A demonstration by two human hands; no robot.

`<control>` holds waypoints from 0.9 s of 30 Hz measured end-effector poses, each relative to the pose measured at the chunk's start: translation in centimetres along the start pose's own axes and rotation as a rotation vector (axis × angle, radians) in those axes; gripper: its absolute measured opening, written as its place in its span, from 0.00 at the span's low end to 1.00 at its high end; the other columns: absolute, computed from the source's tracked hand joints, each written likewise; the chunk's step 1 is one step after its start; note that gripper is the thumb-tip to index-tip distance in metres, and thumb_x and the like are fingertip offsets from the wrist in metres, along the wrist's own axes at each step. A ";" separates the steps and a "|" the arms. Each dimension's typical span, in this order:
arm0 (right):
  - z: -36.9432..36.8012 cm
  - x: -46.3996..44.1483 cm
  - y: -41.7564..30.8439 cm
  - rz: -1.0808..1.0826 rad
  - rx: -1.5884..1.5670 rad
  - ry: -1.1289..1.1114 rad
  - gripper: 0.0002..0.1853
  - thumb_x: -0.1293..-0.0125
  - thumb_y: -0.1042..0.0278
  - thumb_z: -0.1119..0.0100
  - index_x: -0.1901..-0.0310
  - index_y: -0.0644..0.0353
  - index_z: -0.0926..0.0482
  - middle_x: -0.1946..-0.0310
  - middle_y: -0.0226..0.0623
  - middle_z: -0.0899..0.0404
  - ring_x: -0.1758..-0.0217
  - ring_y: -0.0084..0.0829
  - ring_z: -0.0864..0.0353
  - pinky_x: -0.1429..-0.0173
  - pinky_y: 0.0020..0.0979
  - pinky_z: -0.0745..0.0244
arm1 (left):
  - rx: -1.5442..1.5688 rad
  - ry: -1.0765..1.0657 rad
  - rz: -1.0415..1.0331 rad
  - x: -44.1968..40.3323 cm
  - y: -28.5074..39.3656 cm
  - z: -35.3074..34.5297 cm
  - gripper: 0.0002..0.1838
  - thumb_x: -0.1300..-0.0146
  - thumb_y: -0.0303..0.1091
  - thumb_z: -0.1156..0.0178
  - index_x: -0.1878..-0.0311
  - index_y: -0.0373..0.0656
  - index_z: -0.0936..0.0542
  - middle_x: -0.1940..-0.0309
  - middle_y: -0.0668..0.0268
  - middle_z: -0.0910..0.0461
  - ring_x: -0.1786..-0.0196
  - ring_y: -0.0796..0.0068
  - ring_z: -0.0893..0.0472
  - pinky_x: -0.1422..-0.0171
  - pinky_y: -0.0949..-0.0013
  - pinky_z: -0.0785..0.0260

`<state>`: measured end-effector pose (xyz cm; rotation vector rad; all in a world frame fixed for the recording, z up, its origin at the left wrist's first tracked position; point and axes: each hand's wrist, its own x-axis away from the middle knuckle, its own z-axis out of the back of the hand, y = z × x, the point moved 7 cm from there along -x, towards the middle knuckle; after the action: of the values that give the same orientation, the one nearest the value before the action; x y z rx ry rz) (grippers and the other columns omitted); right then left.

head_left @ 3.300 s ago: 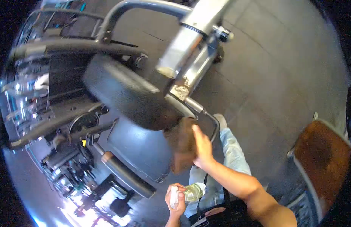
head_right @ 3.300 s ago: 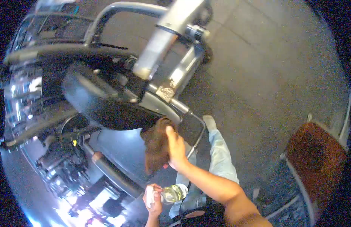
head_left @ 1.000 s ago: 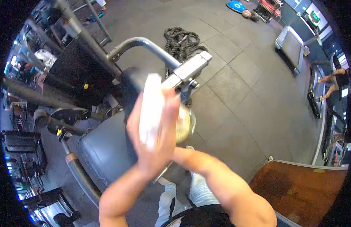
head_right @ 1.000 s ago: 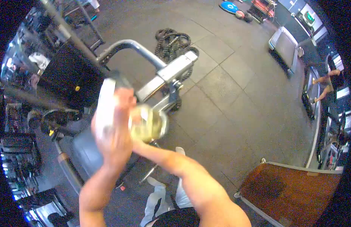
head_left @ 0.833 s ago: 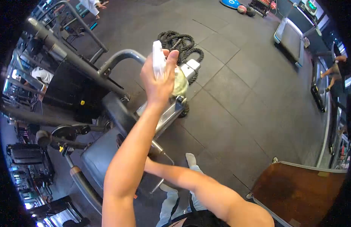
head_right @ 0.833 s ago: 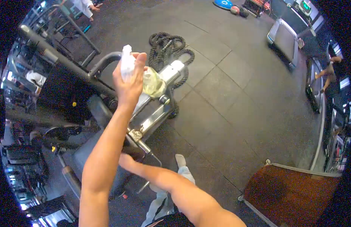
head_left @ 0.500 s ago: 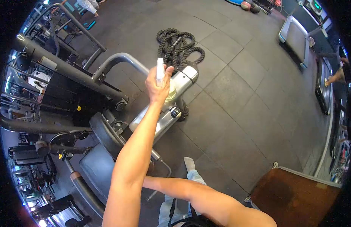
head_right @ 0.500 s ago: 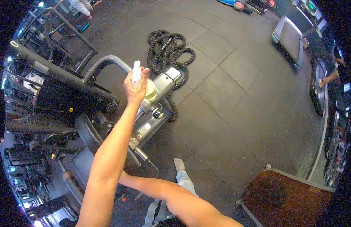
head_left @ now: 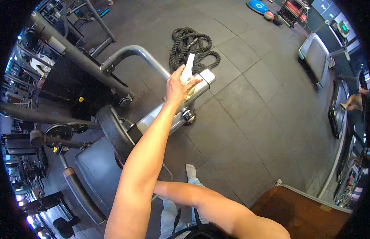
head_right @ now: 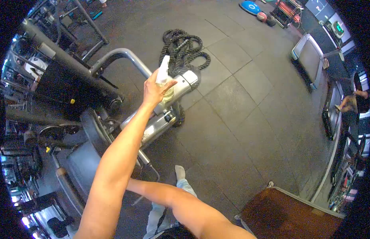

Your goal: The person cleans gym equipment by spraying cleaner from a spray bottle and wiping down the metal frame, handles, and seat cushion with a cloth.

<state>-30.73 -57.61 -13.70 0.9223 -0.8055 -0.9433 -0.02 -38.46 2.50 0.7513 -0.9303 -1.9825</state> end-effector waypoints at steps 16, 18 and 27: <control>6.1 -2.3 5.3 0.337 -0.919 0.186 0.21 0.34 0.66 0.49 0.46 0.73 0.22 0.43 0.58 0.24 0.38 0.56 0.28 0.31 0.55 0.38 | 0.277 -0.040 0.301 37.9 9.8 21.1 0.20 0.36 0.36 0.38 0.44 0.37 0.22 0.39 0.49 0.25 0.34 0.53 0.27 0.28 0.56 0.39; 6.1 -1.4 1.7 0.355 -1.653 -0.021 0.15 0.34 0.66 0.45 0.52 0.67 0.17 0.49 0.51 0.19 0.46 0.45 0.20 0.37 0.45 0.30 | 0.194 0.030 0.493 44.9 5.1 23.2 0.18 0.36 0.35 0.38 0.45 0.40 0.21 0.40 0.50 0.24 0.34 0.53 0.27 0.29 0.56 0.38; 20.6 8.1 18.8 0.453 -3.081 -0.296 0.08 0.36 0.70 0.36 0.57 0.63 0.18 0.57 0.30 0.20 0.52 0.23 0.23 0.43 0.29 0.28 | 0.361 0.525 0.345 56.1 -2.2 38.8 0.47 0.42 0.45 0.30 0.24 0.43 0.44 0.35 0.45 0.31 0.30 0.54 0.33 0.27 0.57 0.42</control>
<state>-40.02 -65.50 12.70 -1.9730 0.7174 -0.7368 -58.60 -72.06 12.52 1.1549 -1.0172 -1.2408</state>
